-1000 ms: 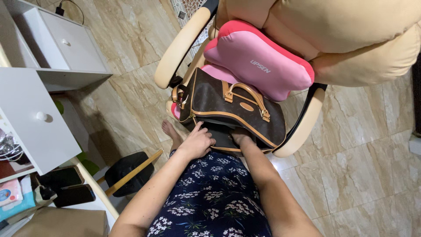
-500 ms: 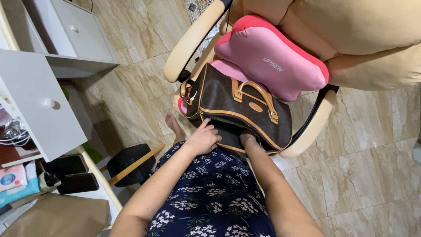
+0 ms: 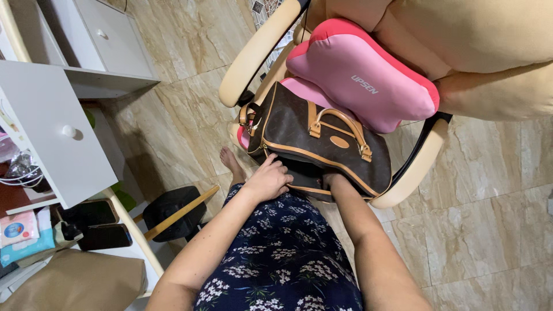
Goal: The person packs a brown handbag with daily essentials, including a power bank, keys, a notebook, and a pack of wipes. They also unpack a tote bag, placing various bottles and personal care items onto the desk.
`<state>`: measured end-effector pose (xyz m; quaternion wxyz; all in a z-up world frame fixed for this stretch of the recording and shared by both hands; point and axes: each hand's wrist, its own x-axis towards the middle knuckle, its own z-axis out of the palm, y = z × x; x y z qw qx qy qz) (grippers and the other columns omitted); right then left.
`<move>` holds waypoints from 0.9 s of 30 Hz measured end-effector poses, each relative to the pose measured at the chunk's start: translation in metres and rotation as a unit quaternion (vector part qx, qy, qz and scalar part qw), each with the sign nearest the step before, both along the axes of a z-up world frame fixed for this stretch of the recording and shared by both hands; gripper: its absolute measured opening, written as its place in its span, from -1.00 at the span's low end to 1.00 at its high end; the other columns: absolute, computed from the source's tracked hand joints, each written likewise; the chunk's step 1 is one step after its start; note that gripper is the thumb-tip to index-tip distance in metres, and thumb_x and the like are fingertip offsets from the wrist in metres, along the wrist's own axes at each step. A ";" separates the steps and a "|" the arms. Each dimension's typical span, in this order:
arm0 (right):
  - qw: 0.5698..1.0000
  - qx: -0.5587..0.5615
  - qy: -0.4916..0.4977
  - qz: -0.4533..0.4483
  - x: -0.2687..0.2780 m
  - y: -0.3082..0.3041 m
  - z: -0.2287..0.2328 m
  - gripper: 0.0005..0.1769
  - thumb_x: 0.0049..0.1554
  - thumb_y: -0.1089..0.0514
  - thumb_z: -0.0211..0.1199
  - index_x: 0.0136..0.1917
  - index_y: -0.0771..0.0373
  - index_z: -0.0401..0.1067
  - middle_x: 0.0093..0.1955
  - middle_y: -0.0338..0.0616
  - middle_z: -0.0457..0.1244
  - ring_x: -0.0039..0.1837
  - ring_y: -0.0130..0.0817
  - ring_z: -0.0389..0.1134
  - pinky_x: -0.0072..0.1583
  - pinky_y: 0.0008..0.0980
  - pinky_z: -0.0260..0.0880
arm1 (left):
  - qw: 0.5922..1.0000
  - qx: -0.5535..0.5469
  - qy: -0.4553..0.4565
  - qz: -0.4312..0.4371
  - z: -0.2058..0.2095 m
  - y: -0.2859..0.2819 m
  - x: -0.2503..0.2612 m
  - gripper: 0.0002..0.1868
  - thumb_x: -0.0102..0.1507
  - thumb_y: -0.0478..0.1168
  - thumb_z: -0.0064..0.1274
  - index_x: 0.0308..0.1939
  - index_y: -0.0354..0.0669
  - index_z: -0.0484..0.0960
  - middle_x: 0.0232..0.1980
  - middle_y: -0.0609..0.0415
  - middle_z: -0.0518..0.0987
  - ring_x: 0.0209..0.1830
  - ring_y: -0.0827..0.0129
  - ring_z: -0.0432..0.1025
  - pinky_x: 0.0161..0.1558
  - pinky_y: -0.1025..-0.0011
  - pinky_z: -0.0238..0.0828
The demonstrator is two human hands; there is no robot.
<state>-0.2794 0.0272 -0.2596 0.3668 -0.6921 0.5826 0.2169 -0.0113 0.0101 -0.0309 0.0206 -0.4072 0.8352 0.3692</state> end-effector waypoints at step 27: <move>0.929 -0.019 -0.342 -0.137 0.025 -0.078 0.302 -0.67 0.19 0.00 0.27 0.07 0.29 0.51 0.04 0.03 0.34 0.11 -0.16 0.39 0.17 -0.28 0.37 | 0.569 0.454 0.533 0.431 0.007 0.001 -0.054 -0.34 0.38 0.14 0.00 0.47 -0.05 0.30 0.32 0.00 0.47 0.30 0.14 0.35 0.30 0.10 0.29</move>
